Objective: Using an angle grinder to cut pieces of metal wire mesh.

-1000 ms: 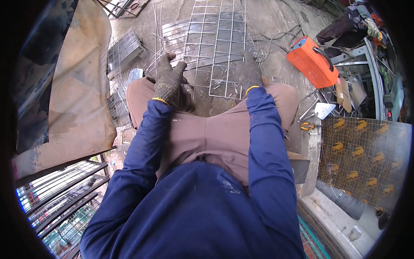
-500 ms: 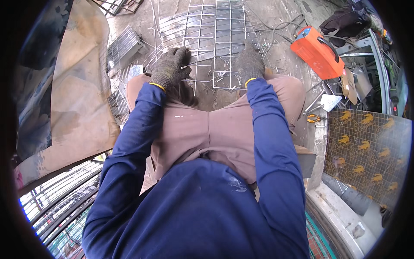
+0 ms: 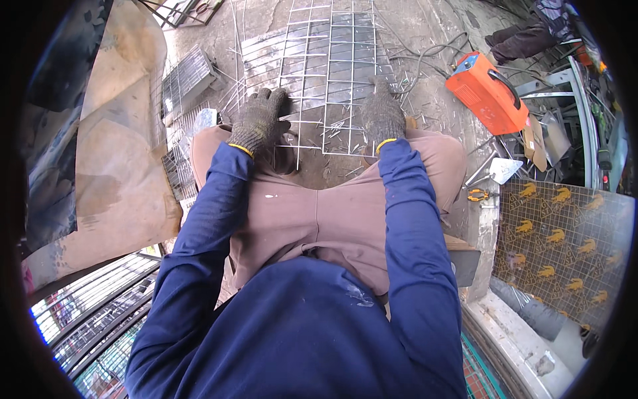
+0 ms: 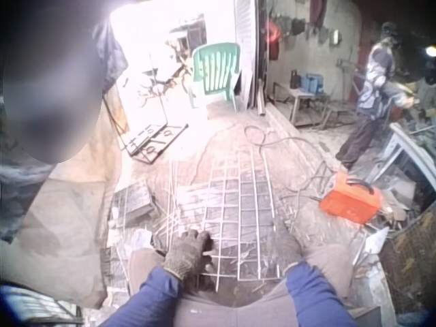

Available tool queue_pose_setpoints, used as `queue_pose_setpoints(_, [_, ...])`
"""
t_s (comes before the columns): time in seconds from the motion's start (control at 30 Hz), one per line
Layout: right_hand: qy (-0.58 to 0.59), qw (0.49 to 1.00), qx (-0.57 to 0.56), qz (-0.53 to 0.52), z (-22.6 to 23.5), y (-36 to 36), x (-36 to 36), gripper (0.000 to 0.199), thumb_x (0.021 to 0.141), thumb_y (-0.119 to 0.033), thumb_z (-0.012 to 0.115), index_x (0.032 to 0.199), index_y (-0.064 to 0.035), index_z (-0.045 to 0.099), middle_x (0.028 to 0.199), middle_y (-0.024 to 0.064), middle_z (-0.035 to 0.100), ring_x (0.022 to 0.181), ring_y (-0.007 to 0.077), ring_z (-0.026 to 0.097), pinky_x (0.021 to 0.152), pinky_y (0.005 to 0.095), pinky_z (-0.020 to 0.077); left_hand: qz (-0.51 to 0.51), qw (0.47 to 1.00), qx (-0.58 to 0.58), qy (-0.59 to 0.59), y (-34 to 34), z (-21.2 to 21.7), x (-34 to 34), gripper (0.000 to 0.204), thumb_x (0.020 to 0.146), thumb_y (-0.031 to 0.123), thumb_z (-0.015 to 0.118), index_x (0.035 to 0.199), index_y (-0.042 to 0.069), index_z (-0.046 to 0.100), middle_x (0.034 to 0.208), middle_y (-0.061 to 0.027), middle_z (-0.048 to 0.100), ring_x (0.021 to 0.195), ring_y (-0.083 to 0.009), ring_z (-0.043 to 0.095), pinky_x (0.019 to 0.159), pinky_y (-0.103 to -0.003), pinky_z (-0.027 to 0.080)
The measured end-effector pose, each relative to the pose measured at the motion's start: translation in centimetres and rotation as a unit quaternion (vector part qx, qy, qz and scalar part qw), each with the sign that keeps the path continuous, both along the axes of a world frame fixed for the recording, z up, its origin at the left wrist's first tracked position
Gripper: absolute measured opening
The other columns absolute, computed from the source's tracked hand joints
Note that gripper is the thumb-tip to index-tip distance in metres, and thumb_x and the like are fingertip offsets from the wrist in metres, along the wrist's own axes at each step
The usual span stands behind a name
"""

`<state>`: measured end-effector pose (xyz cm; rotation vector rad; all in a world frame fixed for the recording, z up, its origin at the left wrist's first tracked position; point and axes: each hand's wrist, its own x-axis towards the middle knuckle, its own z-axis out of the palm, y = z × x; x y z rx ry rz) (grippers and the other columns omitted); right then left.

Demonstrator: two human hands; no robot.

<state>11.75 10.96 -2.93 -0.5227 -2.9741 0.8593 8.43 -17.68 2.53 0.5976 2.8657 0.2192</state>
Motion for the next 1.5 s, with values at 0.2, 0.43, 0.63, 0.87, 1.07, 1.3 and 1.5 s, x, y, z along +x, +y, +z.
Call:
queue_pose_setpoints(0.2, [-0.022, 1.000, -0.008, -0.001, 0.6, -0.2, -0.2, 0.053, 0.098, -0.016, 0.061, 0.148, -0.0217, 0.044, 0.096, 0.0251, 0.074, 0.092, 0.0454, 0.073, 0.082, 0.0554, 0.0579, -0.001, 1.000, -0.005, -0.019, 0.1, 0.6, 0.0, 0.070, 0.080, 0.031, 0.084, 0.141, 0.014, 0.053, 0.135, -0.0179, 0.060, 0.128, -0.0398, 0.058, 0.103, -0.053, 0.051])
queue_pose_setpoints(0.43, [0.019, 0.997, 0.031, 0.062, 0.9, -0.2, 0.2, 0.056, 0.096, -0.014, 0.063, 0.148, -0.0159, 0.044, 0.095, 0.0214, 0.075, 0.093, 0.0399, 0.075, 0.083, 0.0505, 0.0592, 0.012, 0.999, 0.004, -0.037, 0.1, 0.9, -0.1, 0.069, 0.080, 0.031, 0.085, 0.140, 0.018, 0.054, 0.135, -0.0160, 0.058, 0.128, -0.0401, 0.058, 0.102, -0.055, 0.051])
queue_pose_setpoints(0.63, [-0.005, 0.998, 0.044, 0.039, 0.6, -0.1, -0.2, 0.060, 0.096, -0.014, 0.064, 0.151, -0.0161, 0.040, 0.097, 0.0200, 0.075, 0.092, 0.0390, 0.075, 0.083, 0.0501, 0.0595, 0.009, 0.999, 0.009, -0.040, -0.1, 0.7, -0.3, 0.065, 0.081, 0.031, 0.084, 0.139, 0.023, 0.055, 0.136, -0.0139, 0.056, 0.129, -0.0394, 0.058, 0.100, -0.057, 0.052])
queue_pose_setpoints(0.87, [0.002, 1.000, -0.001, 0.014, 0.0, 0.1, -0.4, 0.055, 0.098, -0.014, 0.061, 0.149, -0.0206, 0.043, 0.096, 0.0247, 0.074, 0.092, 0.0439, 0.073, 0.082, 0.0542, 0.0574, 0.017, 0.998, 0.034, -0.045, -0.2, 0.9, -0.3, 0.072, 0.074, 0.030, 0.088, 0.137, 0.019, 0.056, 0.130, -0.0182, 0.059, 0.121, -0.0425, 0.061, 0.100, -0.053, 0.053])
queue_pose_setpoints(1.07, [0.016, 1.000, -0.024, 0.007, -0.4, 0.2, -0.4, 0.048, 0.100, -0.016, 0.058, 0.146, -0.0212, 0.046, 0.096, 0.0267, 0.073, 0.092, 0.0461, 0.072, 0.081, 0.0564, 0.0559, 0.005, 0.999, 0.015, -0.052, -0.3, 1.1, -0.1, 0.073, 0.073, 0.032, 0.089, 0.137, 0.020, 0.057, 0.132, -0.0167, 0.059, 0.123, -0.0417, 0.060, 0.102, -0.053, 0.051])
queue_pose_setpoints(1.3, [-0.001, 0.999, -0.037, -0.012, -0.8, 0.3, -0.5, 0.048, 0.100, -0.017, 0.059, 0.145, -0.0225, 0.046, 0.096, 0.0275, 0.073, 0.092, 0.0469, 0.072, 0.081, 0.0579, 0.0554, -0.011, 0.999, 0.018, -0.038, -0.4, 0.9, 0.0, 0.077, 0.072, 0.034, 0.091, 0.139, 0.018, 0.057, 0.133, -0.0165, 0.059, 0.125, -0.0414, 0.059, 0.103, -0.053, 0.050])
queue_pose_setpoints(1.5, [0.006, 1.000, -0.001, -0.002, -0.1, 0.0, -0.2, 0.049, 0.100, -0.017, 0.059, 0.146, -0.0241, 0.046, 0.098, 0.0274, 0.073, 0.094, 0.0463, 0.072, 0.082, 0.0574, 0.0559, 0.029, 0.996, 0.012, -0.086, -0.3, 1.0, -0.3, 0.072, 0.076, 0.031, 0.089, 0.140, 0.024, 0.057, 0.138, -0.0144, 0.055, 0.133, -0.0402, 0.054, 0.104, -0.059, 0.050])
